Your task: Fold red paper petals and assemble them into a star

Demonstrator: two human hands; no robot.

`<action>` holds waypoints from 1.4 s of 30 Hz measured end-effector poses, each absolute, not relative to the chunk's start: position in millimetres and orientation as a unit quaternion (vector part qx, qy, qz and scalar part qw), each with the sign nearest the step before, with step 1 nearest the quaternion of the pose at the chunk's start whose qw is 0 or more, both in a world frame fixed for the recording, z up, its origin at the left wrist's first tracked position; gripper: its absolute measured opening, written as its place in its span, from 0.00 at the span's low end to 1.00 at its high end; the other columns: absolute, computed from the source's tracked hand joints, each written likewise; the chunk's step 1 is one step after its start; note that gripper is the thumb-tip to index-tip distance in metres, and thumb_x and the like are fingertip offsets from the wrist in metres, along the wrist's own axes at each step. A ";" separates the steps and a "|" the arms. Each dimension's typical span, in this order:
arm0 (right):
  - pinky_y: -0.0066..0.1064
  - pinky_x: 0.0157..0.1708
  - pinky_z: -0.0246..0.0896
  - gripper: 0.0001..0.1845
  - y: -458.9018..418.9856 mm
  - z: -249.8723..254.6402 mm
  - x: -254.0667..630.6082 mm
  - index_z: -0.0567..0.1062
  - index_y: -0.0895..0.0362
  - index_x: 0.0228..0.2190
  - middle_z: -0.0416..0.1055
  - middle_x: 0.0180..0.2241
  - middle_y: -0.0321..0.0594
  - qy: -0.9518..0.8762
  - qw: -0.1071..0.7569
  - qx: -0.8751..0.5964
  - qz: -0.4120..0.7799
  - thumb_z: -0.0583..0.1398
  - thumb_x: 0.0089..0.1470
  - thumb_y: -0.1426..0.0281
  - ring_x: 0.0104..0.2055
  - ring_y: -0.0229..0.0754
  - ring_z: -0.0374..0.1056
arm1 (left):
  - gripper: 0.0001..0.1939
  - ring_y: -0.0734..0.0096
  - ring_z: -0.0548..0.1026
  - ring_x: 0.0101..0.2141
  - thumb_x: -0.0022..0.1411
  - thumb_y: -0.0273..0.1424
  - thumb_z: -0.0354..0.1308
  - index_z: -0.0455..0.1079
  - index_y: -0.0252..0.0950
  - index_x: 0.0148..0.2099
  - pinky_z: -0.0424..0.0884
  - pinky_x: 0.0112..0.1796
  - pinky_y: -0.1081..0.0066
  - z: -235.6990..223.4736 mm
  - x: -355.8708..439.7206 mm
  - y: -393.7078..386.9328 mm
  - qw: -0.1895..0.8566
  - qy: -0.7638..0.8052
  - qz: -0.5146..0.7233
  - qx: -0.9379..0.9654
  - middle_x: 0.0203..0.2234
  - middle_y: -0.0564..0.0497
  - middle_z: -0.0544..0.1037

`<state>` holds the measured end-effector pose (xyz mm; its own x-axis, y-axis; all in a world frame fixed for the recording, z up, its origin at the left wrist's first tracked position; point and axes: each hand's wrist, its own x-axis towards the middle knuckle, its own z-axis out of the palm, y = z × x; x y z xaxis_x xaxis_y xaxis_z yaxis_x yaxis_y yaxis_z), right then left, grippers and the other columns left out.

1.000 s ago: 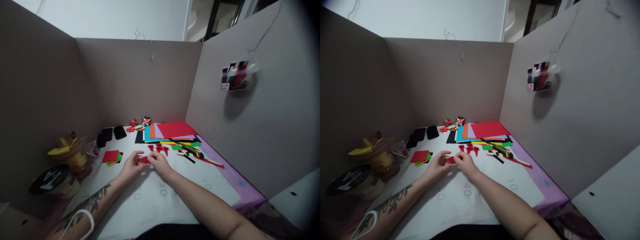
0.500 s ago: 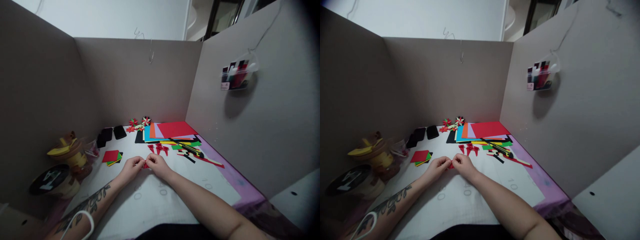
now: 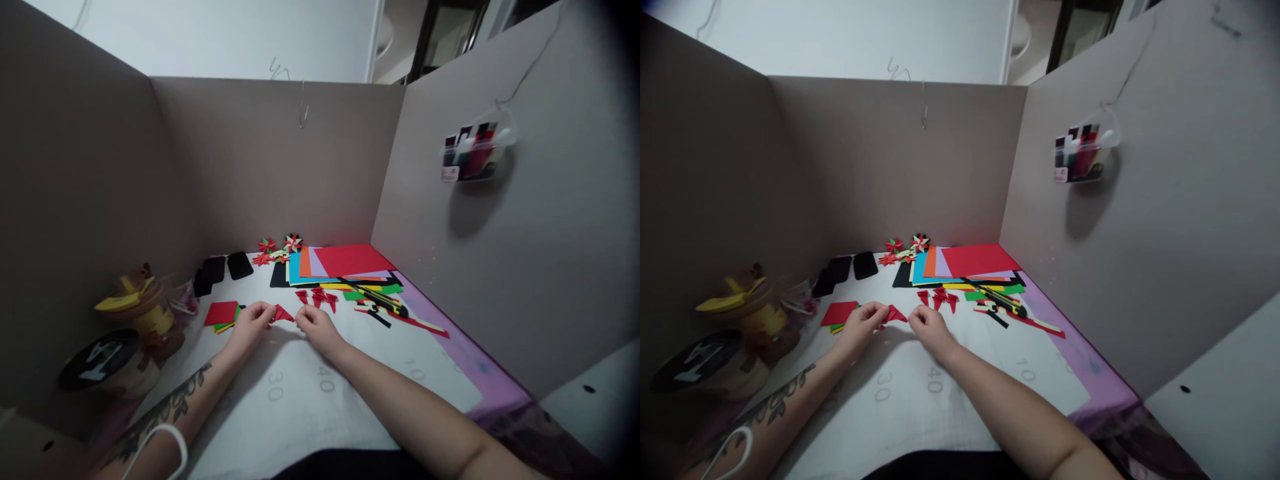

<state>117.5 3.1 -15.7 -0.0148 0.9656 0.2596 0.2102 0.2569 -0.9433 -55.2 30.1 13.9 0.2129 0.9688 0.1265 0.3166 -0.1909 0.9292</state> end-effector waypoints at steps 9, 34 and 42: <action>0.23 0.25 0.54 0.06 -1.9 -17.9 110.7 0.68 0.58 0.22 0.65 0.22 0.32 -0.660 0.445 -0.475 0.374 0.55 0.48 0.72 0.25 0.33 0.60 | 0.14 0.74 0.64 0.23 0.53 0.37 0.51 0.68 0.33 0.24 0.57 0.25 0.76 10.3 -52.2 18.6 0.382 0.438 0.226 0.781 0.18 0.55 0.70; 0.40 0.51 0.46 0.11 89.0 -22.7 106.6 0.76 0.59 0.29 0.61 0.53 0.48 -0.737 0.223 -0.637 -0.037 0.53 0.51 0.75 0.55 0.52 0.50 | 0.11 0.66 0.72 0.29 0.52 0.30 0.49 0.73 0.35 0.30 0.60 0.30 0.72 27.0 -166.8 96.9 0.092 0.586 0.187 0.783 0.26 0.47 0.77; 0.49 0.52 0.41 0.14 90.0 -28.8 100.2 0.70 0.59 0.39 0.56 0.56 0.52 -0.736 0.247 -0.628 -0.053 0.53 0.49 0.79 0.59 0.55 0.45 | 0.06 0.59 0.72 0.28 0.42 0.33 0.60 0.72 0.36 0.25 0.61 0.30 0.69 6.6 -165.0 94.2 0.110 0.596 0.132 0.784 0.22 0.46 0.75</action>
<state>100.2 90.0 -28.8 -0.0890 0.8989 0.4291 0.9508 0.2050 -0.2323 -165.0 94.2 6.6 0.2544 0.9641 0.0761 0.9060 -0.2651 0.3298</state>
